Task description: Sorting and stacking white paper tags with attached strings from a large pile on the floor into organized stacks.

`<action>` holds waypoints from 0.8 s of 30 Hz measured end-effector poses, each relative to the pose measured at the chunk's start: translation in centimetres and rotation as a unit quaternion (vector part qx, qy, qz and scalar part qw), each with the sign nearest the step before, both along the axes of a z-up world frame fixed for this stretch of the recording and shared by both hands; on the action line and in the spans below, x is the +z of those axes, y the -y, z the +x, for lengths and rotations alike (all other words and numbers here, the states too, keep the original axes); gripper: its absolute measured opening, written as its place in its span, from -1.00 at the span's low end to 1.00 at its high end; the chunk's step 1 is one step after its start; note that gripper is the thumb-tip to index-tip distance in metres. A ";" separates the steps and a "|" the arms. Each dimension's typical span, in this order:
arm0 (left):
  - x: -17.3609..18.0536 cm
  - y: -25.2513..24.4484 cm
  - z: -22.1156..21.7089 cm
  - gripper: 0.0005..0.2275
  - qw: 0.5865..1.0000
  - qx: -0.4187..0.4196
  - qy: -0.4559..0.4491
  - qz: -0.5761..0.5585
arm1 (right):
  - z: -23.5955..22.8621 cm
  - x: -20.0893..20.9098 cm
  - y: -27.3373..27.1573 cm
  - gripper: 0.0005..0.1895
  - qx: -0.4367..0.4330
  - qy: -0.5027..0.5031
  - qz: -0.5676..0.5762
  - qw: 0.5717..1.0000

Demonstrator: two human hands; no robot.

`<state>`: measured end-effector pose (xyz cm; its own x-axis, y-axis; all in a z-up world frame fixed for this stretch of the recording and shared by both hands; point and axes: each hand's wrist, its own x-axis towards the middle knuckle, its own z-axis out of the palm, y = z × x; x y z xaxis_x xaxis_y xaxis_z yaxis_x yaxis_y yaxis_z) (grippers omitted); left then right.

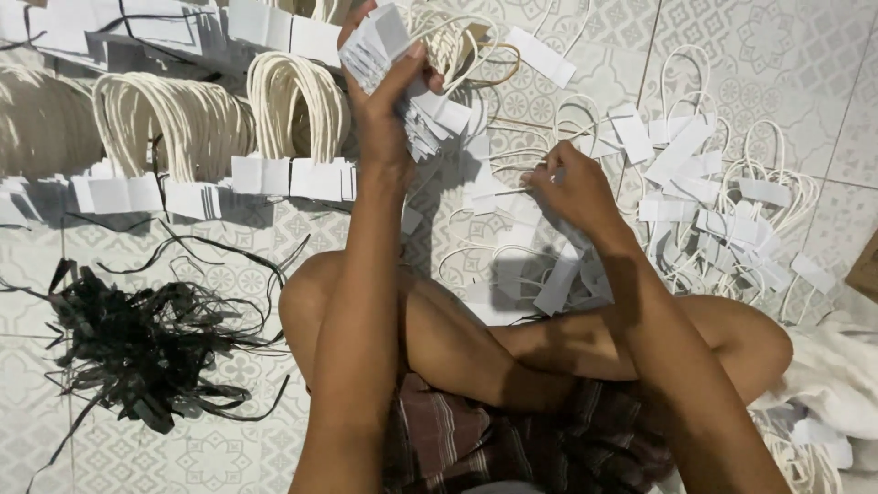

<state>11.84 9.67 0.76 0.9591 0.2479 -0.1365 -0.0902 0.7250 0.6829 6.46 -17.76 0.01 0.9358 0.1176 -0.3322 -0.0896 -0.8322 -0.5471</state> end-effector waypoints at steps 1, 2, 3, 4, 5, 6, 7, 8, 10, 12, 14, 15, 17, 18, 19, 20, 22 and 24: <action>0.4 0.1 -0.1 -0.44 1.000 0.000 -0.005 0.000 | 0.0 0.0 0.0 -0.65 0.000 -0.005 0.000 1.000; 0.8 0.2 -0.2 -0.39 1.000 -0.003 -0.021 -0.014 | -0.1 0.0 0.1 -0.64 0.025 0.056 -0.017 0.998; 1.3 0.4 0.0 -0.33 0.999 -0.010 -0.033 -0.028 | 0.0 0.0 0.2 -0.62 0.047 0.119 -0.035 0.991; 1.1 0.5 -0.3 -0.33 0.999 -0.013 -0.034 -0.029 | 0.1 -0.1 -0.3 -0.62 0.045 0.118 -0.036 0.991; 1.0 0.5 -0.3 -0.40 0.999 -0.017 -0.021 -0.033 | 0.6 -0.2 -0.7 -0.69 0.063 0.146 -0.070 0.985; 1.0 0.5 -0.4 -0.46 0.999 -0.022 -0.009 -0.038 | 1.1 -0.3 -1.2 -0.74 0.080 0.173 -0.104 0.976; 0.5 0.6 -0.2 -0.46 0.999 -0.022 -0.009 -0.037 | 1.7 -0.1 -2.0 -0.74 0.080 0.173 -0.103 0.976; 0.1 0.6 -0.1 -0.47 1.000 -0.016 0.009 -0.007 | 2.3 0.1 -2.8 -0.78 0.130 0.220 -0.086 0.963; -0.6 0.6 -0.1 -0.48 0.999 -0.008 0.026 0.025 | 3.2 -0.3 -3.8 -0.70 0.180 0.266 -0.067 0.945; -0.7 0.5 -0.1 -0.50 0.999 -0.007 0.052 -0.010 | 4.2 -1.5 -4.3 -0.74 0.210 0.255 -0.117 0.936; -0.3 0.4 -0.2 -0.48 0.999 -0.006 0.035 -0.009 | 4.9 -3.5 -3.8 -0.80 0.207 0.185 -0.162 0.947; -0.1 0.4 -0.2 -0.46 1.000 -0.007 0.018 -0.010 | 5.2 -4.4 -3.5 -0.82 0.200 0.113 -0.209 0.950; 0.4 0.3 -0.4 -0.47 1.000 -0.009 0.018 -0.005 | 5.2 -6.2 -2.4 -0.80 0.209 0.116 -0.213 0.947; 0.6 0.3 -0.5 -0.49 1.000 -0.012 0.017 -0.002 | 5.2 -7.1 -1.8 -0.77 0.216 0.119 -0.217 0.944; 0.5 0.4 -0.4 -0.49 1.000 -0.011 0.016 -0.002 | 5.0 -6.4 -1.9 -0.77 0.217 0.118 -0.217 0.944; 0.3 0.5 -0.3 -0.51 0.999 -0.009 0.031 -0.008 | 4.9 -5.7 -2.0 -0.67 0.198 0.080 -0.192 0.958; 0.3 0.7 -0.1 -0.53 0.999 -0.007 0.046 -0.016 | 4.5 -5.5 -1.5 -0.53 0.177 0.041 -0.169 0.969; 0.7 0.8 -0.1 -0.52 1.000 -0.010 0.030 0.000 | 4.0 -6.4 -0.4 -0.62 0.232 0.117 -0.184 0.948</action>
<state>11.74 8.85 1.50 0.9701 0.2294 -0.0791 -0.1165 0.7263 0.6774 10.47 -17.32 -6.43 0.8649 0.4514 -0.2195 0.4211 -0.8906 -0.1718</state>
